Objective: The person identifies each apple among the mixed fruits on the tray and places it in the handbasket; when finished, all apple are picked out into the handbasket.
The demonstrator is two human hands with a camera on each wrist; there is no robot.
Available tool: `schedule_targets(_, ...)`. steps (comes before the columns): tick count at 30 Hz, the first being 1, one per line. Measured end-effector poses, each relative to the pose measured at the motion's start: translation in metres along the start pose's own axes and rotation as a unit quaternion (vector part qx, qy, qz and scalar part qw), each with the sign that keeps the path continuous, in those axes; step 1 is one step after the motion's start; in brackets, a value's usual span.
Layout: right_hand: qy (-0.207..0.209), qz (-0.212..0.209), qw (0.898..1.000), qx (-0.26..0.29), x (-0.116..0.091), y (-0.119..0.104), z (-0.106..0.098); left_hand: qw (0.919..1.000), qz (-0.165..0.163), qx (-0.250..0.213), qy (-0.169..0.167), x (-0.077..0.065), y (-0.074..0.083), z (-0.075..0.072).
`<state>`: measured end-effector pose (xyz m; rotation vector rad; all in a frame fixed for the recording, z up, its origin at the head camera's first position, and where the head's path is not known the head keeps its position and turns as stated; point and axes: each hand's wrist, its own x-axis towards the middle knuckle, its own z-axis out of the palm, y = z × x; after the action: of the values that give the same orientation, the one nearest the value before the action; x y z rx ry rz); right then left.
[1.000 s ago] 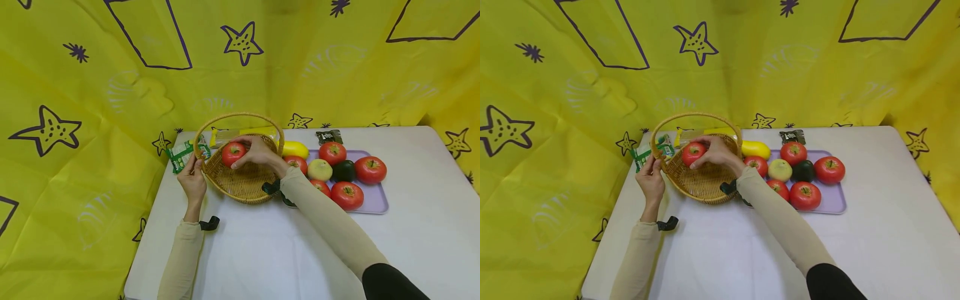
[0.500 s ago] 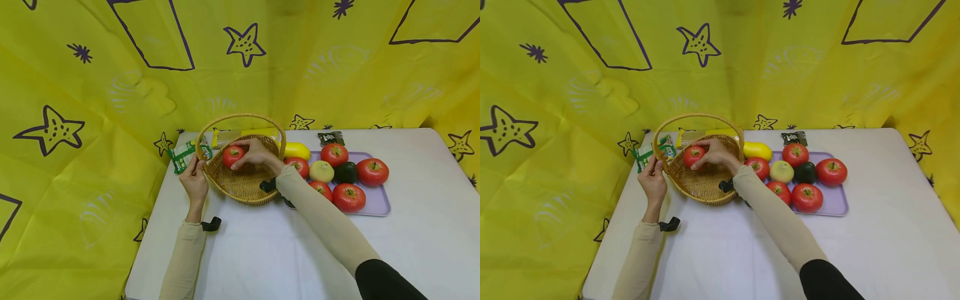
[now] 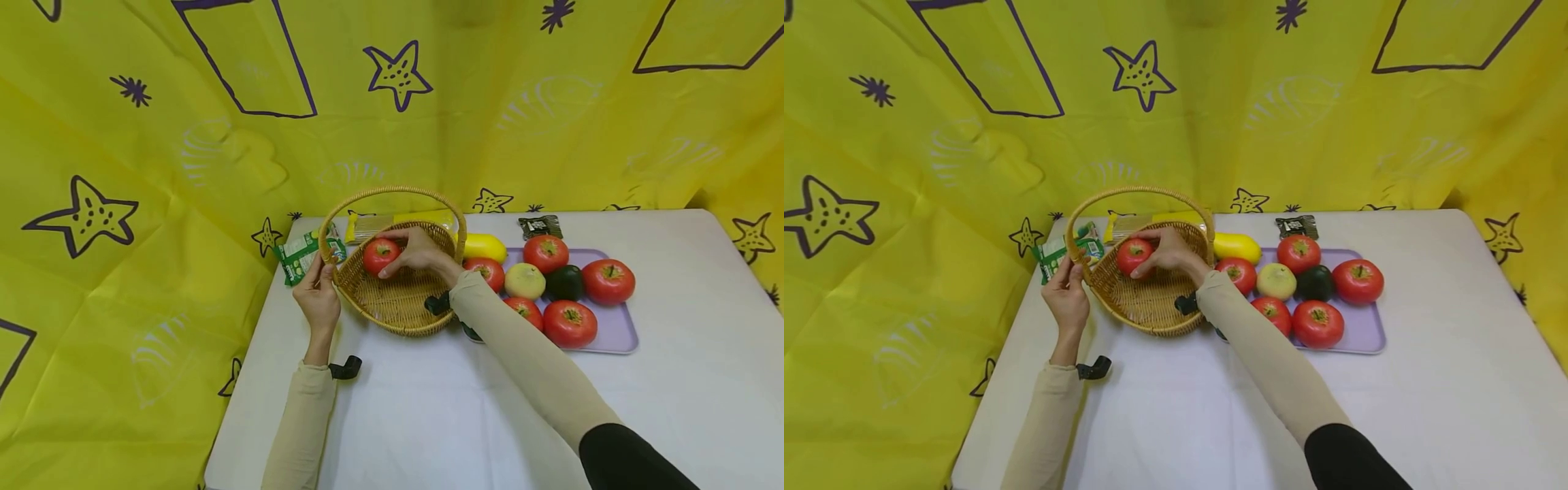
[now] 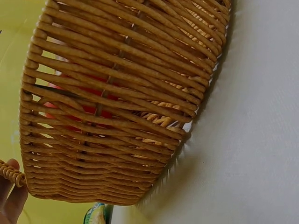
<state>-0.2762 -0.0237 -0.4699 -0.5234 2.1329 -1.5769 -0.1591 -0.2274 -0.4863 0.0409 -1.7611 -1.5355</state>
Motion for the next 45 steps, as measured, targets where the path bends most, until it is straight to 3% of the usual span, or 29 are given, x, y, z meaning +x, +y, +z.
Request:
schedule_targets(7, -0.011, 0.001, 0.997, -0.073, 0.0035, 0.0068, 0.0041, 1.0, 0.004, -0.003, 0.005, -0.0002, 0.0002, 0.001)
schedule_targets(29, -0.002, -0.004, 0.997, -0.078, 0.0045, 0.0079, 0.007, 0.9999, -0.002, 0.014, 0.005, -0.0005, -0.0042, -0.0007)
schedule_targets(45, -0.033, -0.006, 0.996, -0.086, 0.0018, 0.0056, 0.0077, 0.9999, 0.001, 0.013, 0.007, -0.0017, -0.0034, -0.0007)
